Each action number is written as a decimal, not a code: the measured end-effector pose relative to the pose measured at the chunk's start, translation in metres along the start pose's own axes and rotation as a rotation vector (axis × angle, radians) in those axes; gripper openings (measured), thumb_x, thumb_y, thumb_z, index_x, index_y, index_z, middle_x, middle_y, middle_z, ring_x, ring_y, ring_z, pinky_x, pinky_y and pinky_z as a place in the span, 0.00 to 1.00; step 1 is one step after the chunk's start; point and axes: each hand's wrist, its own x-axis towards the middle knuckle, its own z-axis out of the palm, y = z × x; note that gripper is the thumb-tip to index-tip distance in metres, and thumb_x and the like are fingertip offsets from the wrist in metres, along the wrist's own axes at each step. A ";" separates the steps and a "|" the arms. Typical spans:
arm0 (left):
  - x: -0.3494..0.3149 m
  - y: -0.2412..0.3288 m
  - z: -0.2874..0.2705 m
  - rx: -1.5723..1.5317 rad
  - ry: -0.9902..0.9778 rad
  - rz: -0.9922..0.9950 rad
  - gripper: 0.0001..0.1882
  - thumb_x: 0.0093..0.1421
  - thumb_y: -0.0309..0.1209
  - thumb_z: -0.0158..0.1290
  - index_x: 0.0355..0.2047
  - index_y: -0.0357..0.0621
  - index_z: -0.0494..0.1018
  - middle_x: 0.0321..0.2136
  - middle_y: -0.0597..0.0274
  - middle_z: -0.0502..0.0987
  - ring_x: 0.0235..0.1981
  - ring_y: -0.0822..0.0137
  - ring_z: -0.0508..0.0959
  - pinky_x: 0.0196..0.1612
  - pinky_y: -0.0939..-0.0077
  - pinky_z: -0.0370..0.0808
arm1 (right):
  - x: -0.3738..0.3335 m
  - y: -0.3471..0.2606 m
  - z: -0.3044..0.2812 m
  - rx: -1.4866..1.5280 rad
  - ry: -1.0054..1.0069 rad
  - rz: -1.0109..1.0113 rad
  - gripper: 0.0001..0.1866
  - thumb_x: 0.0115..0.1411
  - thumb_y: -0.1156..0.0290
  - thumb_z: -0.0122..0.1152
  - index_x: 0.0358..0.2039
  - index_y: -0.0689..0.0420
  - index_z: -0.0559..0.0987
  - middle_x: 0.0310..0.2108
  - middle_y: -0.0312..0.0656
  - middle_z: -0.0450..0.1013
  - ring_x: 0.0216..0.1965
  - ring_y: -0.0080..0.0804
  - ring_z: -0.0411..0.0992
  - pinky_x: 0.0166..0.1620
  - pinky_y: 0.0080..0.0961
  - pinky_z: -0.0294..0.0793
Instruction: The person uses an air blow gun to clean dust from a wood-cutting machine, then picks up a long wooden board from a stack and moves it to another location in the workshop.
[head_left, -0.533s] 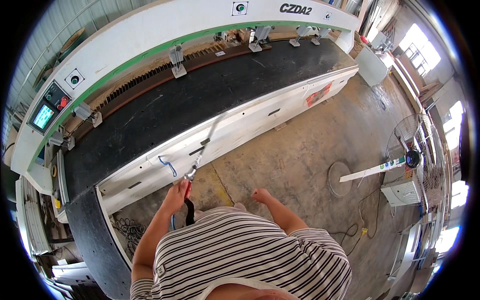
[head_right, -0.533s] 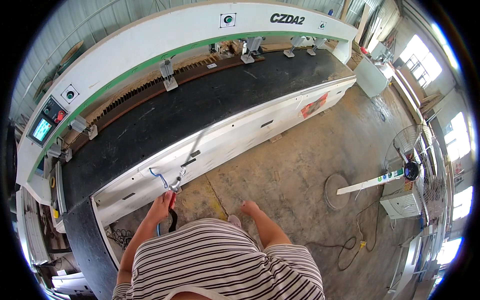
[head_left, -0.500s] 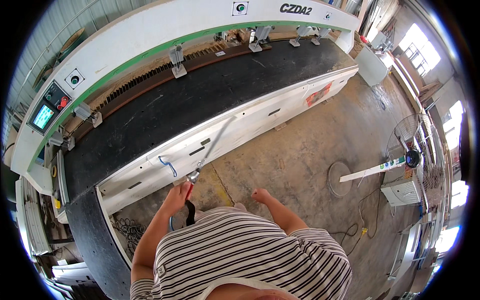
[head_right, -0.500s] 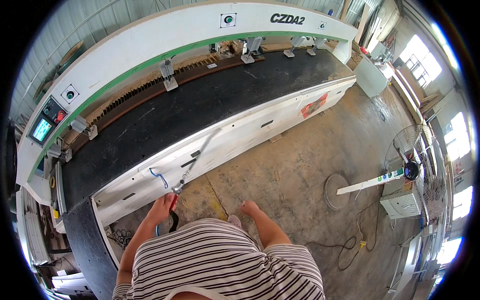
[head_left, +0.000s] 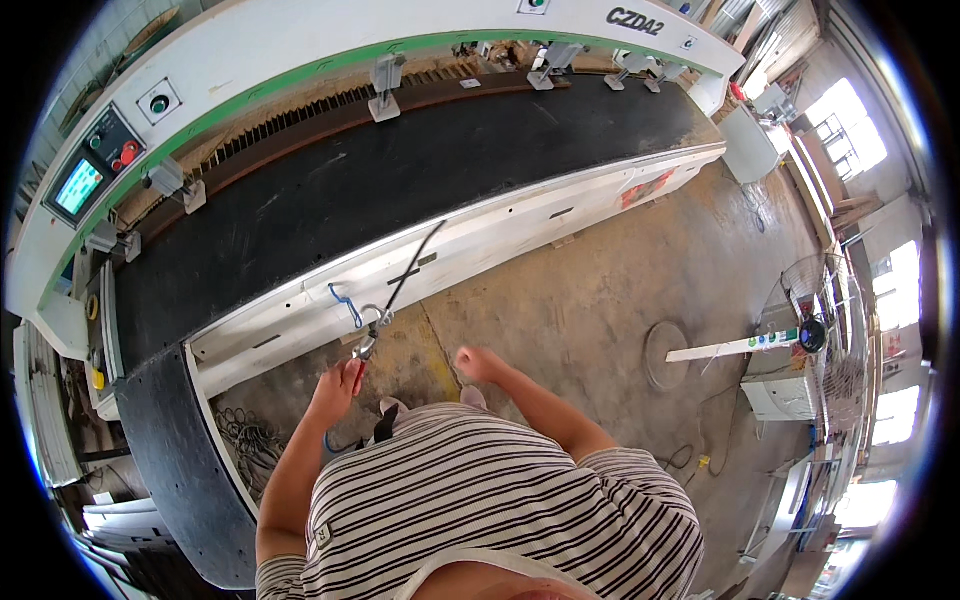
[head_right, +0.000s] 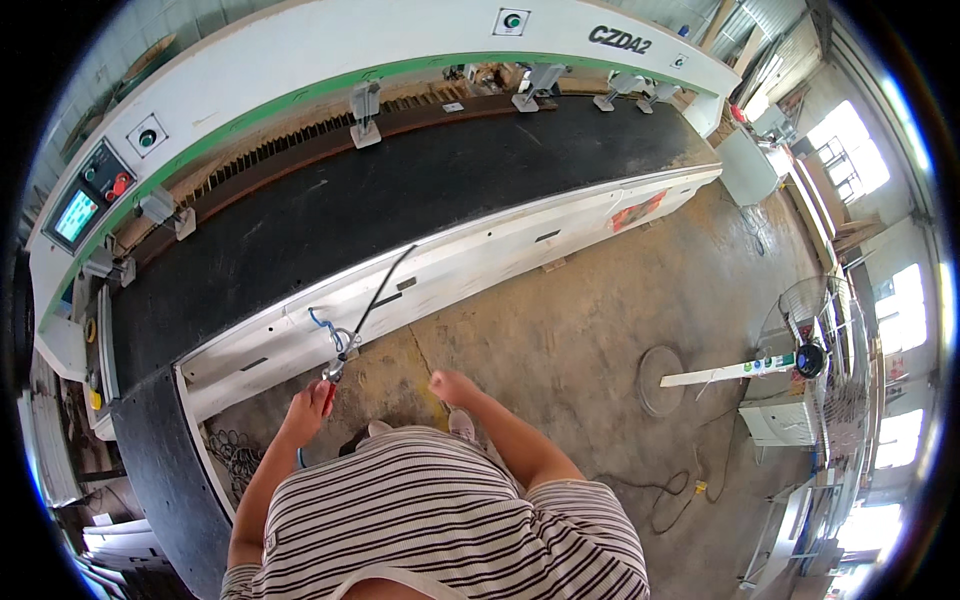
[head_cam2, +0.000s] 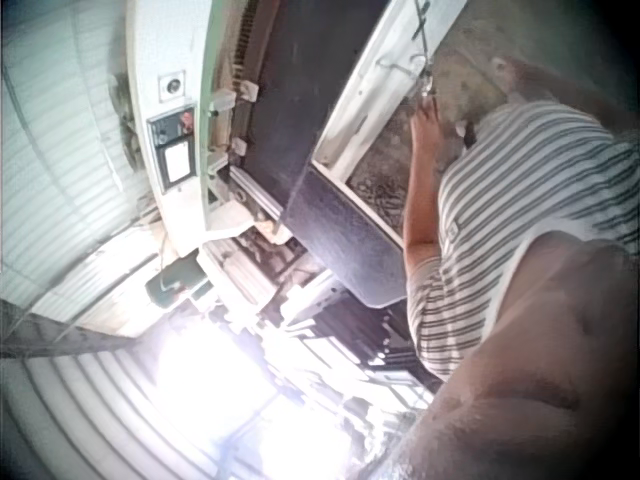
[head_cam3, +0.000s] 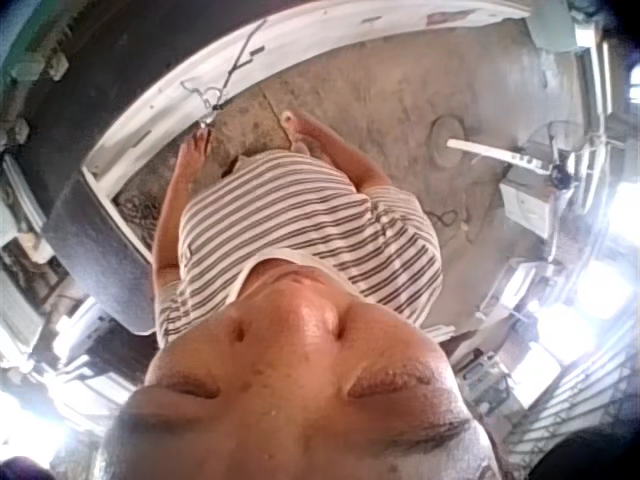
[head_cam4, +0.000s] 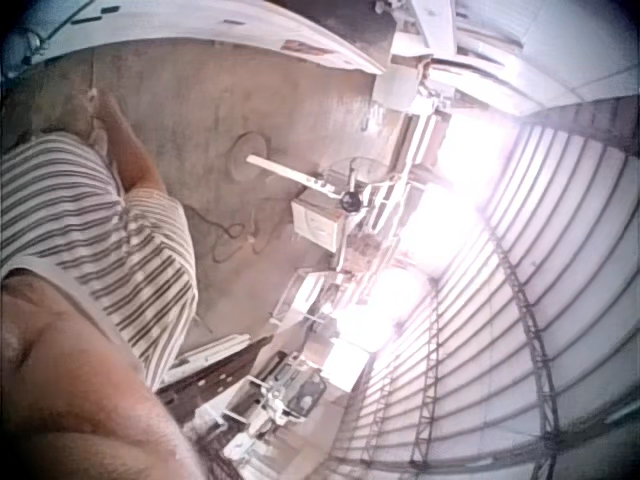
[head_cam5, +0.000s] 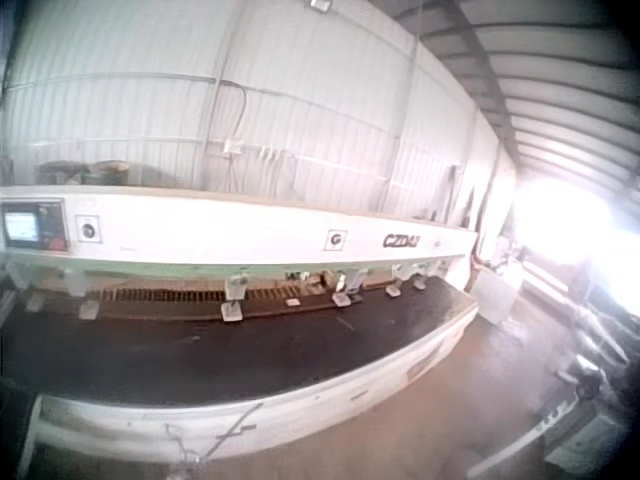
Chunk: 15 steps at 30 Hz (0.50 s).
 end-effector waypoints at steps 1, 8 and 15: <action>-0.002 0.005 -0.002 -0.043 0.010 -0.012 0.23 0.68 0.45 0.35 0.28 0.39 0.68 0.15 0.60 0.67 0.19 0.63 0.67 0.27 0.68 0.65 | 0.006 -0.017 0.001 -0.011 -0.004 -0.040 0.14 0.55 0.60 0.55 0.32 0.58 0.77 0.29 0.49 0.76 0.33 0.46 0.75 0.36 0.39 0.72; -0.003 -0.060 -0.035 0.032 0.000 0.178 0.25 0.68 0.49 0.35 0.28 0.42 0.68 0.15 0.67 0.66 0.16 0.73 0.66 0.19 0.76 0.62 | 0.037 -0.107 0.029 -0.004 -0.135 -0.127 0.13 0.57 0.60 0.54 0.31 0.57 0.76 0.29 0.47 0.76 0.34 0.43 0.75 0.37 0.36 0.72; -0.057 -0.081 -0.085 -0.674 0.532 -0.470 0.25 0.66 0.55 0.34 0.28 0.48 0.67 0.16 0.69 0.67 0.09 0.77 0.62 0.11 0.81 0.55 | 0.048 -0.080 0.037 -0.073 -0.097 -0.396 0.14 0.56 0.61 0.52 0.29 0.60 0.76 0.28 0.52 0.74 0.31 0.52 0.72 0.35 0.42 0.70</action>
